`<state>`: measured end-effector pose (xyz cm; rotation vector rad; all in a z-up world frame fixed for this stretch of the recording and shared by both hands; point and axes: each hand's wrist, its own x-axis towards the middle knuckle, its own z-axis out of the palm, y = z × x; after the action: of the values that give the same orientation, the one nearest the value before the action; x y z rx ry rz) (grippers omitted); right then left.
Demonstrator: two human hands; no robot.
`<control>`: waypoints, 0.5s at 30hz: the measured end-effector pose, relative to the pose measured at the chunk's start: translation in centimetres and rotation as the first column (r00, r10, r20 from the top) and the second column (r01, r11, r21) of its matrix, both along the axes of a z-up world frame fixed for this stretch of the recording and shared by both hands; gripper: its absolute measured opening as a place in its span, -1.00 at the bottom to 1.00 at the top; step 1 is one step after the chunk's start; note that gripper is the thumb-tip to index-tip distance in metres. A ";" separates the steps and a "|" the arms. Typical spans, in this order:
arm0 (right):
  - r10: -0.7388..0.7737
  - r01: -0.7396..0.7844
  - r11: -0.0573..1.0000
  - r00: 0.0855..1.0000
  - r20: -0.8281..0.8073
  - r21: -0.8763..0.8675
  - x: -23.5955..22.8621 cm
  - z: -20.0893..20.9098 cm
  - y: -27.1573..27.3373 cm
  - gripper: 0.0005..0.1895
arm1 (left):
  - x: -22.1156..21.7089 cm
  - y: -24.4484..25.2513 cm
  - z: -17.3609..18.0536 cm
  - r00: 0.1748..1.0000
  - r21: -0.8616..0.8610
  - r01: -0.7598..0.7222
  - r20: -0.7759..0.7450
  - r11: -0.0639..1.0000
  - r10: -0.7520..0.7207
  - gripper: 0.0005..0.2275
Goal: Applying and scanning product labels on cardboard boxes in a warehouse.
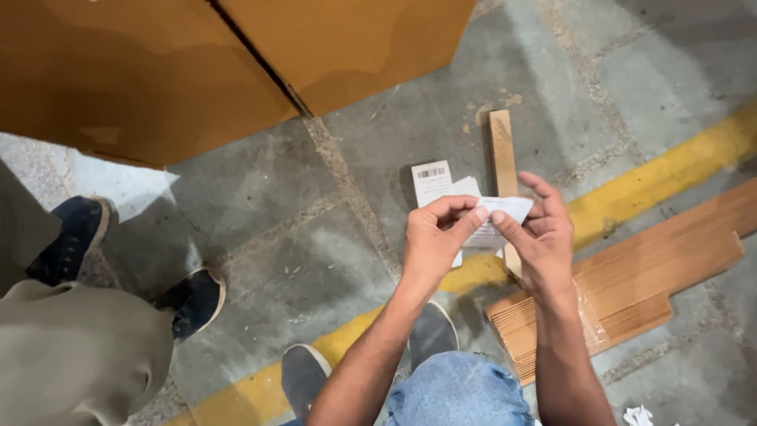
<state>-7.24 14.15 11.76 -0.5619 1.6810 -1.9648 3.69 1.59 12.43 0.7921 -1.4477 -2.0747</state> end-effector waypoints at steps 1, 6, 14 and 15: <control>-0.013 0.013 1.000 1.000 -0.005 0.001 -0.2 0.6 0.4 -0.31 | 0.0 0.2 -0.1 1.000 0.001 0.013 -0.005 1.000 -0.013 -0.83; 0.114 -0.116 0.992 0.993 0.041 0.048 -2.1 3.0 1.7 -0.28 | 0.0 0.0 0.0 0.982 0.059 0.180 -0.068 0.982 -0.176 -0.84; 0.051 0.302 0.904 0.627 -0.777 0.303 1.8 8.7 0.0 -0.55 | -0.5 1.2 3.3 0.992 0.138 0.117 -0.065 0.983 -0.109 -0.82; 0.070 0.381 0.867 0.545 -0.835 0.322 2.4 8.8 0.1 -0.67 | -0.7 1.5 3.6 0.994 0.216 0.077 -0.091 0.973 -0.059 -0.81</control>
<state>-4.84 14.29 20.56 -1.3242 2.7761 -1.2942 3.04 3.14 15.99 0.7365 -1.2313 -2.3198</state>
